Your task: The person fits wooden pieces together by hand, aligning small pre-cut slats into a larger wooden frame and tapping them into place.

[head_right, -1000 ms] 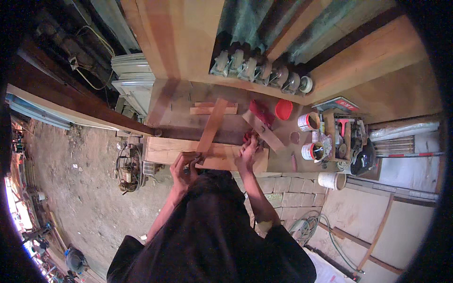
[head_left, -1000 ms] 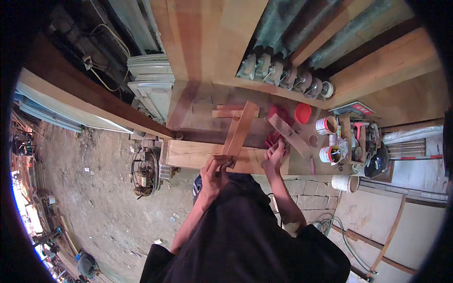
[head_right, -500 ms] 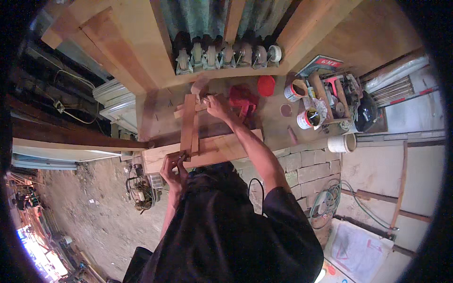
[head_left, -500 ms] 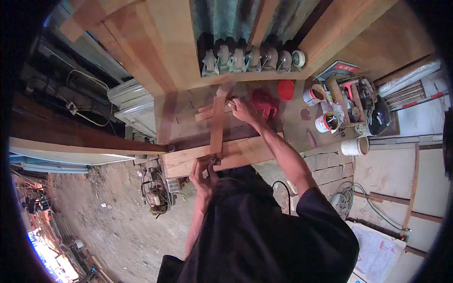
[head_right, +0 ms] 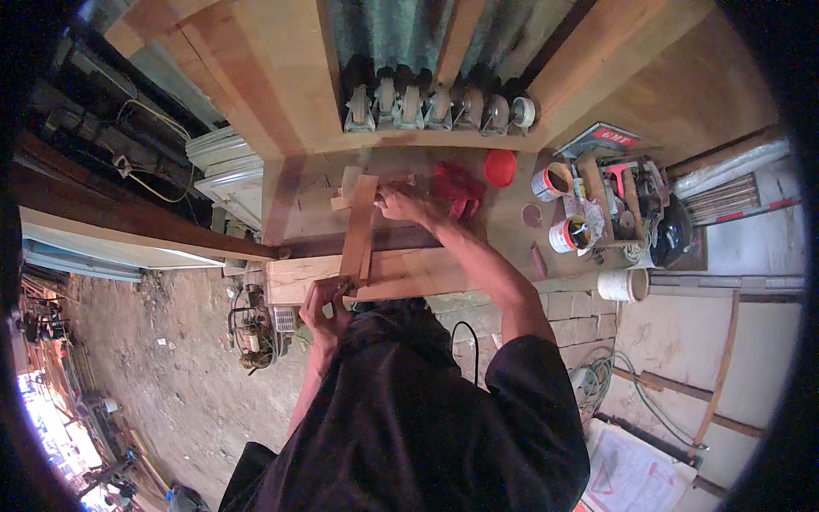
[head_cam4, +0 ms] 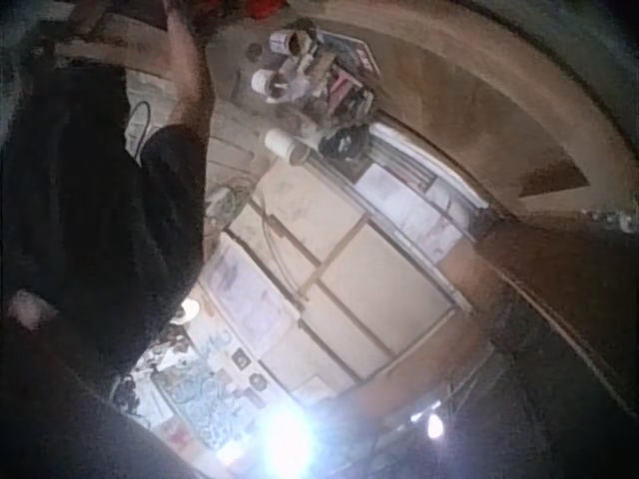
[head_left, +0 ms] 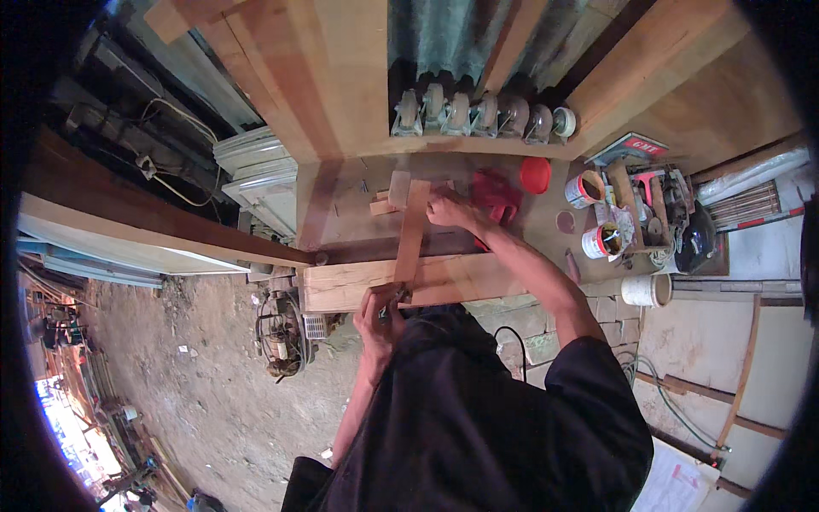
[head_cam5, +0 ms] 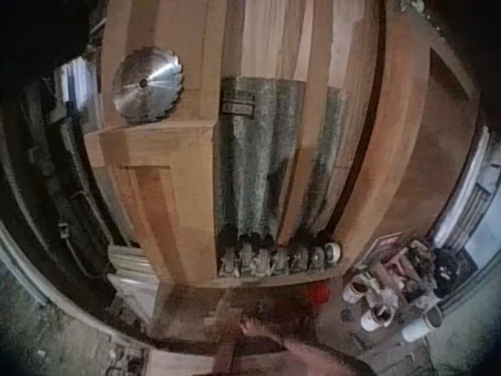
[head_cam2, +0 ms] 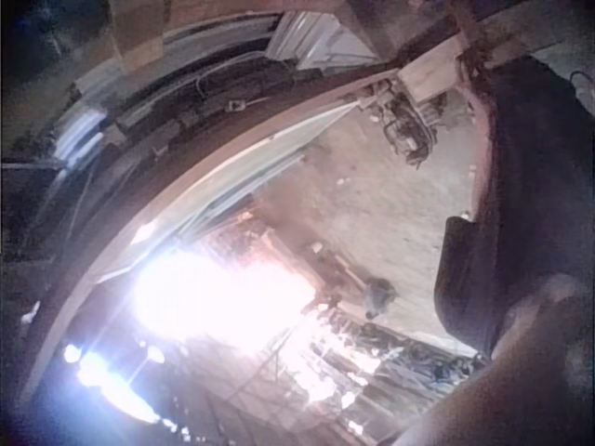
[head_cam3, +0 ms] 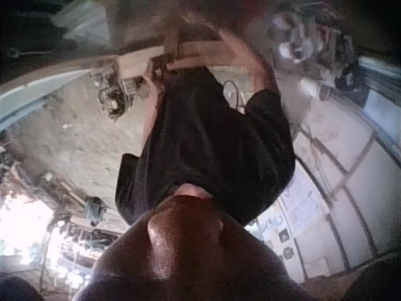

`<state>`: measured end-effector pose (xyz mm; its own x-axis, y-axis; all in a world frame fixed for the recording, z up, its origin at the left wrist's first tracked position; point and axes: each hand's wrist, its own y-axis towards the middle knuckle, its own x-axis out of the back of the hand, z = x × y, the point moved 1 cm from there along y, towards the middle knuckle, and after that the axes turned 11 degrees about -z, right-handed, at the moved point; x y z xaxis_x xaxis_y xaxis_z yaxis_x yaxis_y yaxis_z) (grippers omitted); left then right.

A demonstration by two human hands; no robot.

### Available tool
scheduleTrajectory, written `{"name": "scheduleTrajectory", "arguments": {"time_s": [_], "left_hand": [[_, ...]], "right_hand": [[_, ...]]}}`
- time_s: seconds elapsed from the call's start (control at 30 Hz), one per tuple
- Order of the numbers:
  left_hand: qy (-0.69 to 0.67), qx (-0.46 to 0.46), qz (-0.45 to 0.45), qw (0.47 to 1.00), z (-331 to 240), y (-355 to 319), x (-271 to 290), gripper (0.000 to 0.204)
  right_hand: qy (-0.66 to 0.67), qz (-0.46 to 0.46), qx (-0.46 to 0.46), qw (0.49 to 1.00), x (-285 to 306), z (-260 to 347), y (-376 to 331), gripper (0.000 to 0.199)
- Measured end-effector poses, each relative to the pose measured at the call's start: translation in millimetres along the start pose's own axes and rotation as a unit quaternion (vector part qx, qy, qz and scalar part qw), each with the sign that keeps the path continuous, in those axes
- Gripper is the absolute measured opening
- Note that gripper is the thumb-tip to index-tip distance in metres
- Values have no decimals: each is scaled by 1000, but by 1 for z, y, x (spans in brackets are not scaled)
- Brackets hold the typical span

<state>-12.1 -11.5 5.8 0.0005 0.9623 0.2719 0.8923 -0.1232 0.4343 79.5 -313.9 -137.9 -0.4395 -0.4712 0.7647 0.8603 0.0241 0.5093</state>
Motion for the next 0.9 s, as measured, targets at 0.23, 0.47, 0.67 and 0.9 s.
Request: {"name": "scheduleTrajectory", "arguments": {"time_s": [0.23,0.47,0.67,0.9], "left_hand": [[-27,11,-6,1000,-7,-2,-3,21],[-31,-1,16,999,-21,-3,-4,18],[-9,7,12,1000,-17,-14,19,19],[-22,7,3,1000,-19,-20,10,19]], "right_hand": [[-572,107,443,682,0,-12,-19,13],[-441,-15,196,876,-6,-43,-34,14],[-12,81,-85,993,16,25,-9,17],[-19,77,-191,978,38,25,-4,23]]}}
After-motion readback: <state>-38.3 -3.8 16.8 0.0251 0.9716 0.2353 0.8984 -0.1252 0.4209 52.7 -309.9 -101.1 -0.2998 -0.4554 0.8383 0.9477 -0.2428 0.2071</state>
